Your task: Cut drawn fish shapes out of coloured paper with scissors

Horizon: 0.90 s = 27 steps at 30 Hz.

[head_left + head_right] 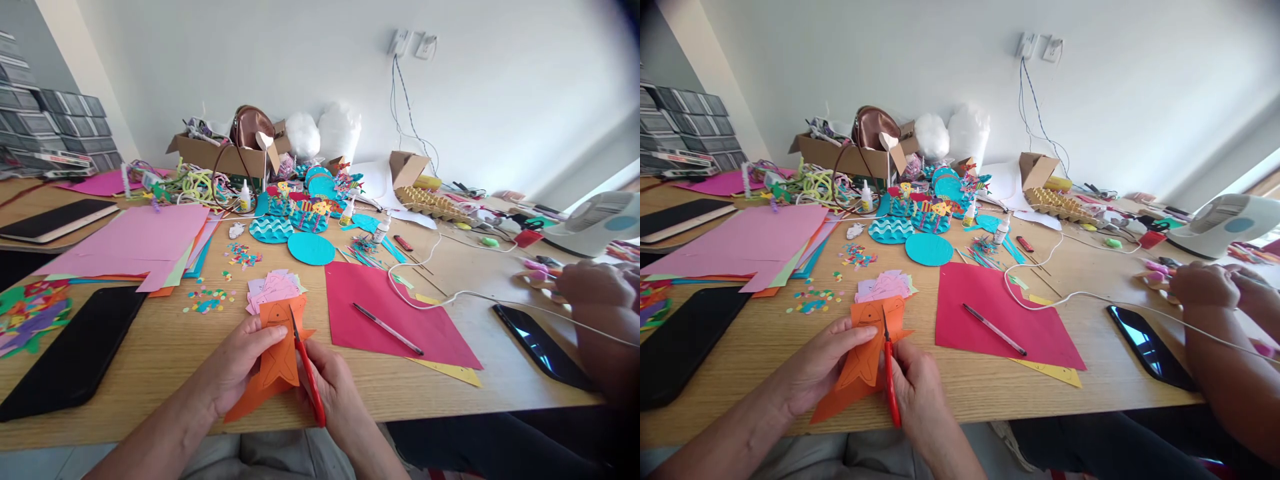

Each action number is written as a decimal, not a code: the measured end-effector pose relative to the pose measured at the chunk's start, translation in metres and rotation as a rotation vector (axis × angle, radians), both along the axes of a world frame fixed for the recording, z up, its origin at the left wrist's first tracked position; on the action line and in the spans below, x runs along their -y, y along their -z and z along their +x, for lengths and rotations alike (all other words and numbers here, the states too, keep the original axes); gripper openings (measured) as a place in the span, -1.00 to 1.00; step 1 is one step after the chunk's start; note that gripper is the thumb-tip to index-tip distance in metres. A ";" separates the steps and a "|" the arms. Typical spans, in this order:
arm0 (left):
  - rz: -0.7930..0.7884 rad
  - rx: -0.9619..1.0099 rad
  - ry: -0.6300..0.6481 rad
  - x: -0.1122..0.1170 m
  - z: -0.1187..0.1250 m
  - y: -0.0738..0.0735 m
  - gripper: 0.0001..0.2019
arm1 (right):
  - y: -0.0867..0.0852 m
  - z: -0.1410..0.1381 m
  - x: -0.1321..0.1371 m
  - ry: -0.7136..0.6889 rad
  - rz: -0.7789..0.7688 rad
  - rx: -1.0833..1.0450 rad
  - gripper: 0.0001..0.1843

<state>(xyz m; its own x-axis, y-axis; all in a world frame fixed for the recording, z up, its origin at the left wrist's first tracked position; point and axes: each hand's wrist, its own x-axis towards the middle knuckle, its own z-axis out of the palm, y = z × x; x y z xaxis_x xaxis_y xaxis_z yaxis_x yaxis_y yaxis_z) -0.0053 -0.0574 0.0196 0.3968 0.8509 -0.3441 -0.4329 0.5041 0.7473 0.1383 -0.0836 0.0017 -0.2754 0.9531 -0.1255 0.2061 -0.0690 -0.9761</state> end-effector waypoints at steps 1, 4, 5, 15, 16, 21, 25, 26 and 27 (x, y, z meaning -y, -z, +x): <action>-0.001 0.003 0.005 0.000 0.000 -0.001 -0.77 | 0.000 0.000 -0.001 0.002 0.001 0.006 -0.56; -0.004 0.001 0.023 0.001 0.001 -0.002 -0.74 | 0.002 -0.001 -0.002 0.019 0.000 0.032 -0.56; -0.004 -0.004 0.026 0.001 0.001 -0.003 -0.74 | 0.003 -0.001 -0.003 0.021 0.000 0.037 -0.55; -0.003 -0.009 0.008 0.000 0.001 0.004 -0.85 | 0.012 0.000 -0.007 0.018 -0.028 -0.048 -0.53; -0.001 -0.019 0.004 0.000 0.000 0.005 -0.85 | 0.012 0.000 -0.007 0.026 -0.028 -0.050 -0.53; 0.068 -0.173 0.006 -0.002 -0.013 -0.002 -0.79 | 0.009 0.002 -0.013 0.093 -0.084 -0.071 -0.50; 0.204 -0.436 0.037 -0.012 -0.031 -0.014 -0.73 | 0.006 0.010 -0.019 0.133 -0.108 -0.111 -0.51; 0.263 -0.531 0.061 -0.017 -0.034 -0.016 -0.72 | 0.005 0.013 -0.021 0.148 -0.092 -0.120 -0.52; 0.339 -0.644 0.101 -0.024 -0.037 -0.019 -0.72 | 0.004 0.016 -0.022 0.164 -0.072 -0.126 -0.53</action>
